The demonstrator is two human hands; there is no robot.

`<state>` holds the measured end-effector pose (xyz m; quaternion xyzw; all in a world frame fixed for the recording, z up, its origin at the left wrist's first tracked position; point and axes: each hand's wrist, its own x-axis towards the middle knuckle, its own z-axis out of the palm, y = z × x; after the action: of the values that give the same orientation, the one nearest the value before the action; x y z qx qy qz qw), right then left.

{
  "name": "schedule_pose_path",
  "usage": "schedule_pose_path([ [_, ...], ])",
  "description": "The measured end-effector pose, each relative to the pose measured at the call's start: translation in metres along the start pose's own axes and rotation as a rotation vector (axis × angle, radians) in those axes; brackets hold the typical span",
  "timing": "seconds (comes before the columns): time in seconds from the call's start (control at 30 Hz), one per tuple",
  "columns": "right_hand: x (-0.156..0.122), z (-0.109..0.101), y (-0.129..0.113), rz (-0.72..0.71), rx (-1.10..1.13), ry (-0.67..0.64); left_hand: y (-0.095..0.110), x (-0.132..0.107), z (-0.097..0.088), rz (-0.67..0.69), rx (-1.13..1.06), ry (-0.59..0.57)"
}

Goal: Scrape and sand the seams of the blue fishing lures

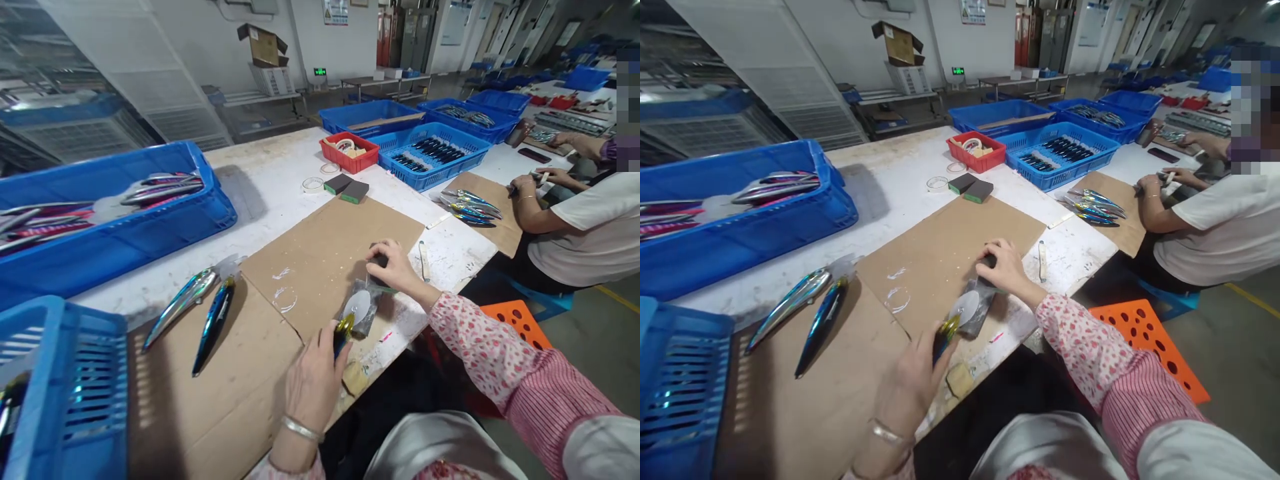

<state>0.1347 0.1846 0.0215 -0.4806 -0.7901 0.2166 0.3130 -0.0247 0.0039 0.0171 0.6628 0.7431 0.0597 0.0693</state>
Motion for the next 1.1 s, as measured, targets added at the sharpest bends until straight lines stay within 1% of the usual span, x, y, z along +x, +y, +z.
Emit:
schedule_pose_path([
  [0.03,0.001,-0.002,0.002,-0.021,0.057,0.007,-0.004,0.003,-0.001,0.029,0.022,0.001],
  [0.1,0.0,-0.004,0.005,-0.093,0.116,-0.003,-0.009,0.01,-0.002,0.056,0.062,-0.037],
  [0.17,-0.003,-0.002,0.006,-0.178,0.104,-0.048,-0.011,0.017,-0.002,0.047,0.093,-0.092],
  [0.23,-0.007,0.003,0.005,-0.24,0.047,-0.107,-0.011,0.021,0.0,0.028,0.118,-0.116],
  [0.3,-0.01,0.01,0.002,-0.244,-0.022,-0.153,-0.012,0.022,0.003,0.033,0.13,-0.113],
  [0.4,-0.012,0.024,-0.014,-0.224,-0.081,-0.209,-0.014,0.02,0.009,0.056,0.14,-0.096],
  [0.47,-0.011,0.031,-0.026,-0.27,-0.08,-0.256,-0.017,0.018,0.012,0.05,0.165,-0.093],
  [0.53,-0.01,0.033,-0.033,-0.322,-0.06,-0.301,-0.018,0.017,0.014,0.039,0.195,-0.087],
  [0.63,-0.007,0.026,-0.028,-0.327,-0.061,-0.363,-0.018,0.015,0.015,0.052,0.2,-0.074],
  [0.73,-0.006,0.023,-0.023,-0.298,-0.085,-0.357,-0.018,0.015,0.017,0.071,0.192,-0.059],
  [0.83,-0.009,0.032,-0.031,-0.34,-0.074,-0.318,-0.019,0.014,0.019,0.064,0.231,-0.045],
  [0.9,-0.01,0.036,-0.035,-0.366,-0.055,-0.322,-0.02,0.014,0.019,0.059,0.248,-0.039],
  [1.03,-0.009,0.03,-0.029,-0.353,-0.047,-0.353,-0.019,0.013,0.02,0.096,0.205,-0.015],
  [1.1,-0.01,0.03,-0.029,-0.361,-0.059,-0.327,-0.019,0.012,0.021,0.104,0.207,-0.005],
])
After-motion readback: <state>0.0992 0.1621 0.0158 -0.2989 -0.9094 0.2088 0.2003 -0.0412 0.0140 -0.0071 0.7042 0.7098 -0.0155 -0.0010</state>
